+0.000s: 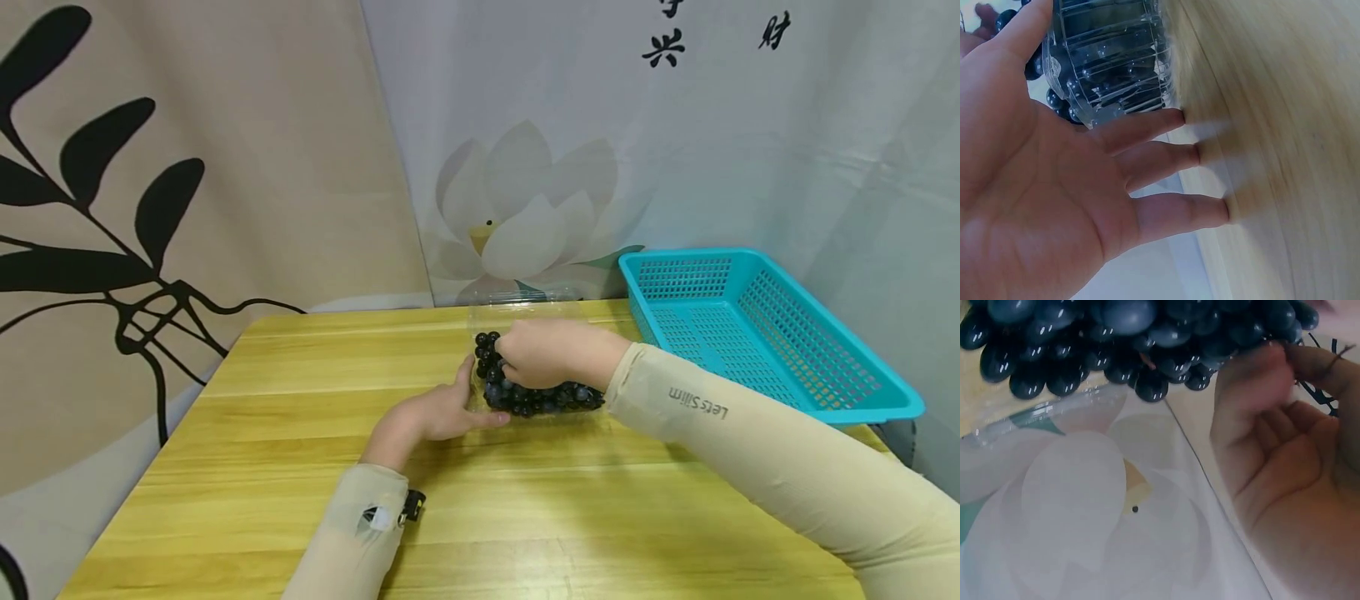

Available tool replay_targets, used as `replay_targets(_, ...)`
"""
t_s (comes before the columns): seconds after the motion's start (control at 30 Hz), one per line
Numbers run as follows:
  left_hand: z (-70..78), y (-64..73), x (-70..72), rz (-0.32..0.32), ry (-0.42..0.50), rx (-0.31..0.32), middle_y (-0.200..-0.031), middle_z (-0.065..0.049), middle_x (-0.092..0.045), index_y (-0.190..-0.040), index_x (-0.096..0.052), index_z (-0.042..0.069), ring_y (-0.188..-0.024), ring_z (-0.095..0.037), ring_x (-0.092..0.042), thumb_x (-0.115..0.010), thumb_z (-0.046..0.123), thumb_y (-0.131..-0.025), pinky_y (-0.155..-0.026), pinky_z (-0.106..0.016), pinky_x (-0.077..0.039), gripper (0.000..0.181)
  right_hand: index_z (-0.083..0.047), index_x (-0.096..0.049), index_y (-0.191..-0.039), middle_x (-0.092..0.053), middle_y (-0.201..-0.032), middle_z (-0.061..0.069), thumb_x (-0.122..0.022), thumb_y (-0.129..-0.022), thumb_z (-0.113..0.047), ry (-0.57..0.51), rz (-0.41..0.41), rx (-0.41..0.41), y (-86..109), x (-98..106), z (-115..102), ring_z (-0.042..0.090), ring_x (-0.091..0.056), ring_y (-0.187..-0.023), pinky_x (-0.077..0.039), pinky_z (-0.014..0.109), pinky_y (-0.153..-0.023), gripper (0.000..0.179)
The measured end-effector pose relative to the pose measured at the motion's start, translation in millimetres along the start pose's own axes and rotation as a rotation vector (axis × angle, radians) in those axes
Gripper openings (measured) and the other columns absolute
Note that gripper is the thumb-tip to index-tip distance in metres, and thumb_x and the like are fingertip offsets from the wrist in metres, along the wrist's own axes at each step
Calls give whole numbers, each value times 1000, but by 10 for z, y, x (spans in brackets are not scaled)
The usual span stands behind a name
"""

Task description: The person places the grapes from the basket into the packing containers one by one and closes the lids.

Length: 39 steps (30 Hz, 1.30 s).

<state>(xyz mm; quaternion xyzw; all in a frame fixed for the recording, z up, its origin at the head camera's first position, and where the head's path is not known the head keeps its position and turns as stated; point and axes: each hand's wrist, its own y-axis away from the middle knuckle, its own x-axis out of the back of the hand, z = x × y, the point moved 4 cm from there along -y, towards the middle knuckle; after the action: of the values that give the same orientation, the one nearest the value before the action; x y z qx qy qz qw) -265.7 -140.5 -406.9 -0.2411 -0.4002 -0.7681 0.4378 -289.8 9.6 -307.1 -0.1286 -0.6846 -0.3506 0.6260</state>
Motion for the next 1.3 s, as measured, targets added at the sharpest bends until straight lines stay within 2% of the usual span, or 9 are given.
replay_targets(0.17, 0, -10, -5, 1, -10, 3, -161, -30, -49, -169, 22, 23, -135, -41, -63, -65, 79, -90, -120, -58, -46, 130, -7, -68, -129, -70, -84, 5, -51, -113, -23, -117, -104, 16, -33, -78, -40, 16, -67, -62, -61, 32, -73, 28)
replay_targets(0.33, -14, -14, -5, 0, -15, 10, -150, -28, -61, -169, 23, 23, -114, -34, -71, -66, 78, -90, -112, -54, -52, 131, -15, -66, -89, -67, -76, 0, -62, -110, -24, -229, -199, -55, -71, -119, -67, 26, -78, -72, -64, 31, -76, 23)
replay_targets(0.5, -18, -3, -1, 12, -13, 9, -158, -29, -53, -170, 20, 22, -139, -41, -61, -68, 76, -90, -119, -57, -48, 131, -17, -60, -72, -65, -66, 0, -66, -107, -26, -258, -270, -71, -160, -149, -73, 31, -79, -82, -65, 33, -74, 37)
replay_targets(0.8, -5, -15, -12, 17, -15, -22, -151, -32, -58, -170, 19, 18, -136, -40, -62, -67, 75, -91, -120, -56, -47, 130, -17, -54, -70, -56, -70, -1, -62, -109, -25, -500, -331, -127, -314, -226, 53, 16, -68, -70, -66, 31, -71, 41)
replay_targets(0.87, -7, -12, -17, 21, -10, -26, -153, -31, -57, -170, 19, 20, -139, -40, -60, -67, 75, -91, -121, -56, -46, 129, -13, -64, -78, -57, -69, -1, -62, -109, -23, -521, -334, -144, -353, -236, 29, 16, -65, -66, -62, 32, -65, 33)
replay_targets(0.93, -6, -15, -23, 19, -5, -33, -152, -30, -58, -170, 20, 21, -138, -39, -61, -67, 75, -91, -121, -56, -46, 129, -9, -71, -104, -56, -67, -1, -61, -108, -21, -551, -350, -174, -390, -250, 5, 16, -60, -62, -55, 32, -60, 16)
replay_targets(1.07, -3, -24, -31, 12, -3, -39, -151, -29, -60, -170, 21, 19, -136, -36, -62, -66, 75, -92, -120, -55, -46, 129, -12, -55, -146, -55, -68, 1, -58, -107, -18, -600, -376, -216, -441, -281, -4, 17, -54, -59, -46, 31, -56, 39)
replay_targets(1.2, -2, -28, -21, 16, -8, -38, -141, -27, -67, -170, 20, 17, -129, -33, -66, -67, 74, -92, -118, -54, -48, 129, -11, -67, -112, -56, -76, 0, -60, -108, -23, -636, -360, -184, -432, -327, 69, 17, -57, -65, -48, 33, -59, 14)
replay_targets(1.3, -13, -38, -15, 13, -25, -28, -115, -19, -76, -170, 20, 16, -108, -28, -70, -66, 75, -92, -108, -50, -54, 130, -15, -58, -83, -53, -75, -1, -63, -108, -28, -714, -325, -139, -392, -382, 159, 18, -54, -67, -47, 34, -59, 29)
